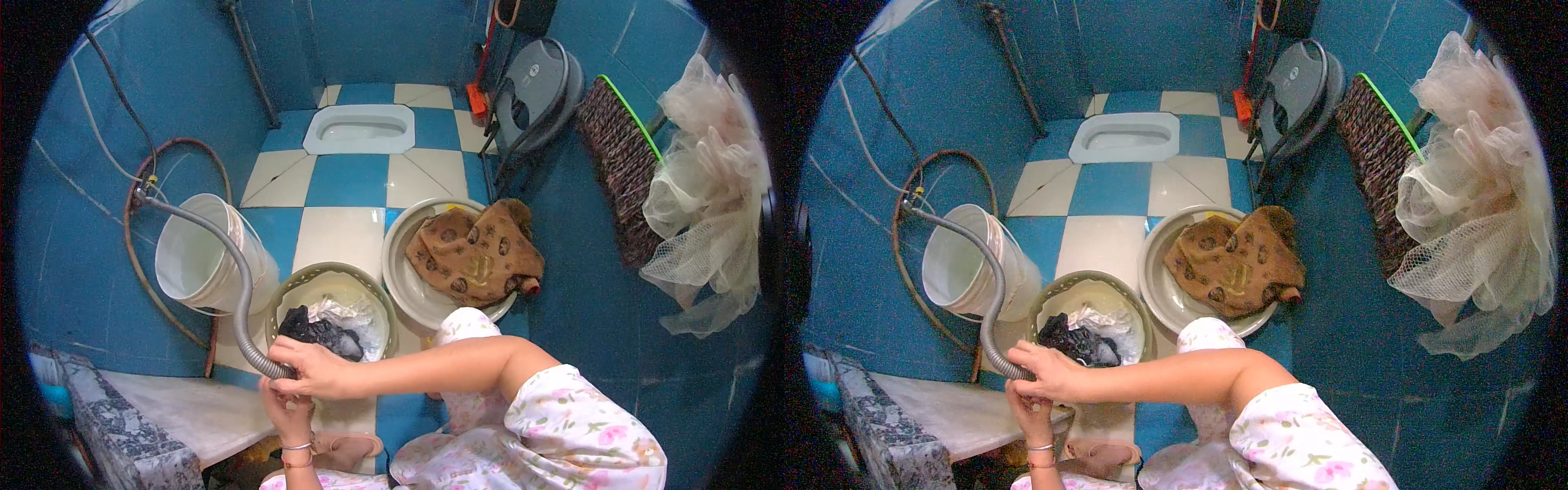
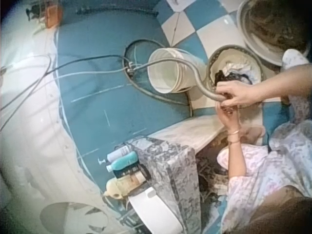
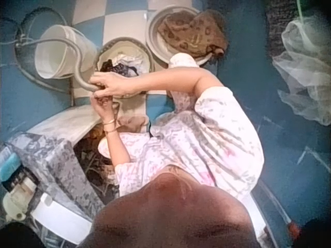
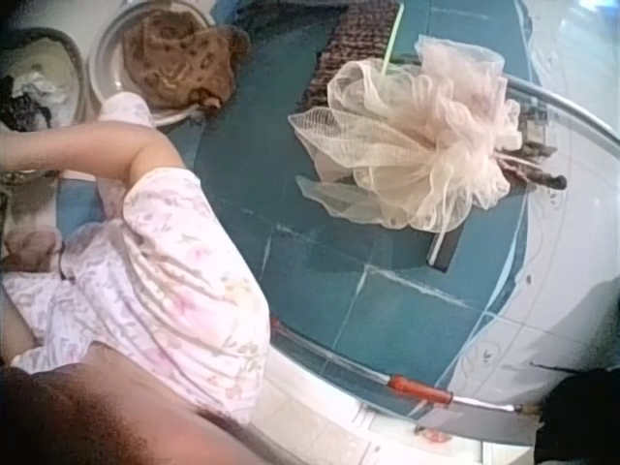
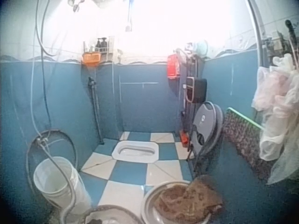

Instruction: The person gathers laundry into a washbasin, adds detergent, fills the basin with water, and hand-washes the clothes.

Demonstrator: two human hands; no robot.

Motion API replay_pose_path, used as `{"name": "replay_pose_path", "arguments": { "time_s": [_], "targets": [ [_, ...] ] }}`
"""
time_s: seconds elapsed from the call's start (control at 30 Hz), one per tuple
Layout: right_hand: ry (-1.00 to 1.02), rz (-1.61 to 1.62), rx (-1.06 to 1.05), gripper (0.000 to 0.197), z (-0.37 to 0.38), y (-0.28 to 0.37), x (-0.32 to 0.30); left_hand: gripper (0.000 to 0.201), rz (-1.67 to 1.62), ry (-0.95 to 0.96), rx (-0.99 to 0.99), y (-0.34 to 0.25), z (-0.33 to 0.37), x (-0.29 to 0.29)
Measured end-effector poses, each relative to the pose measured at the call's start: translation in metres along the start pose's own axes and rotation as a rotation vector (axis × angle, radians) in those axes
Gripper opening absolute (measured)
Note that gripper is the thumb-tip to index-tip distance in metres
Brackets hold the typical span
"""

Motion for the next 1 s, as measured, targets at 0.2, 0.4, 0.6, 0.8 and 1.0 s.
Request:
{"name": "replay_pose_path", "arguments": {
  "time_s": [0.2, 0.4, 0.6, 0.8, 1.0],
  "targets": [
    [-0.003, -0.026, -0.027, 0.033, -0.005, -0.003, -0.002, 0.038, 0.079, 0.100, -0.013, 0.023, 0.000, -0.005],
    [0.554, -0.448, 0.136, 0.055, 0.008, 0.012, -0.048, 0.026, -0.188, 0.036, -0.152, -0.022, 0.002, 0.001],
    [-0.042, -0.835, 0.492, 0.065, -0.038, -0.116, -0.212, 0.022, -0.204, -0.002, -0.162, 0.007, -0.009, -0.013],
    [0.086, -1.021, 1.715, 0.056, -0.257, -0.358, -0.271, 0.030, 0.240, 0.094, 0.112, 0.003, -0.014, -0.028],
    [0.124, -1.112, 0.829, 0.054, -0.124, -0.353, -0.253, 0.030, 0.225, 0.186, 0.013, 0.010, -0.011, -0.029]
  ]
}}
Point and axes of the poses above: each hand's wrist, its own z-axis towards the middle knuckle, its own x-axis out of the palm, y = z × x, the point moved 2 cm from there along z, towards the middle knuckle, and after that the axes turned 12 degrees about -z, right-handed, at the moved point
